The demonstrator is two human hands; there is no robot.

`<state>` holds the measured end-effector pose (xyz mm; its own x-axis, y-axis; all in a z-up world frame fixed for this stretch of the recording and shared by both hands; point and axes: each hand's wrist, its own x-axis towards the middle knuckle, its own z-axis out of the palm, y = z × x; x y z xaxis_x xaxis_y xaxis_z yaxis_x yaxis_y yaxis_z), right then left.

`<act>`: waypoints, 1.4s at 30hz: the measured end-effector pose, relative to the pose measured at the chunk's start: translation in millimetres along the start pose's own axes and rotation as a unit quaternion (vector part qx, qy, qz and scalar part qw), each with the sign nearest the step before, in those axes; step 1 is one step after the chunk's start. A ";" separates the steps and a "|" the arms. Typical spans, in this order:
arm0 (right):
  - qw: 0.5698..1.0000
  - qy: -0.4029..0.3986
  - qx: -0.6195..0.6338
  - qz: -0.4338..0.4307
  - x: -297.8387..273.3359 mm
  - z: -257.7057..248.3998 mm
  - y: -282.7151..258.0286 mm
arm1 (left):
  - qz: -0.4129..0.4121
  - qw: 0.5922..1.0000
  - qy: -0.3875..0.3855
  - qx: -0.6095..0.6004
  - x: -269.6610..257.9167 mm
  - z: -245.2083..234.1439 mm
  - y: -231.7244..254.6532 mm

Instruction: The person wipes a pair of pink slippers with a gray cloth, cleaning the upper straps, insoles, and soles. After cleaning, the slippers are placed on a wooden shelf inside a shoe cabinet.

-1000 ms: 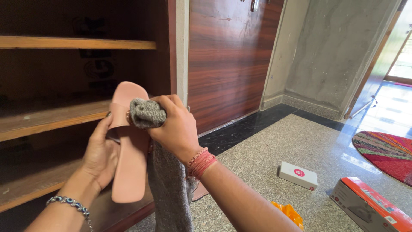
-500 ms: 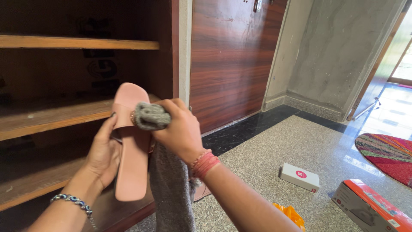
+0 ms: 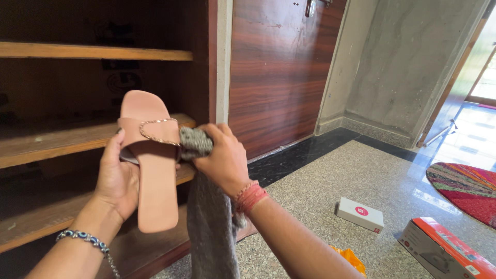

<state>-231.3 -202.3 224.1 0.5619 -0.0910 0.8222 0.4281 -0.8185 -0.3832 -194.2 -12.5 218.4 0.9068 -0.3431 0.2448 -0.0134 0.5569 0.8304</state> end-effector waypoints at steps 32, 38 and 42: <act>1.000 -0.005 -0.012 0.022 -3.6 -4.1 4.8 | -0.041 0.998 0.027 0.046 -4.8 2.0 -2.9; 0.999 0.011 0.012 -0.030 -1.2 0.7 -10.1 | -0.065 0.992 0.040 0.098 3.2 -6.9 -17.5; 0.999 0.018 0.015 -0.043 -2.7 1.3 -5.4 | -0.059 0.991 0.050 0.110 1.4 -4.8 -12.1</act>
<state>-234.2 -196.8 223.4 0.4962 -0.0431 0.8671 0.4944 -0.8069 -0.3231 -190.8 -16.0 206.3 0.9443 -0.3142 0.0975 0.0140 0.3345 0.9423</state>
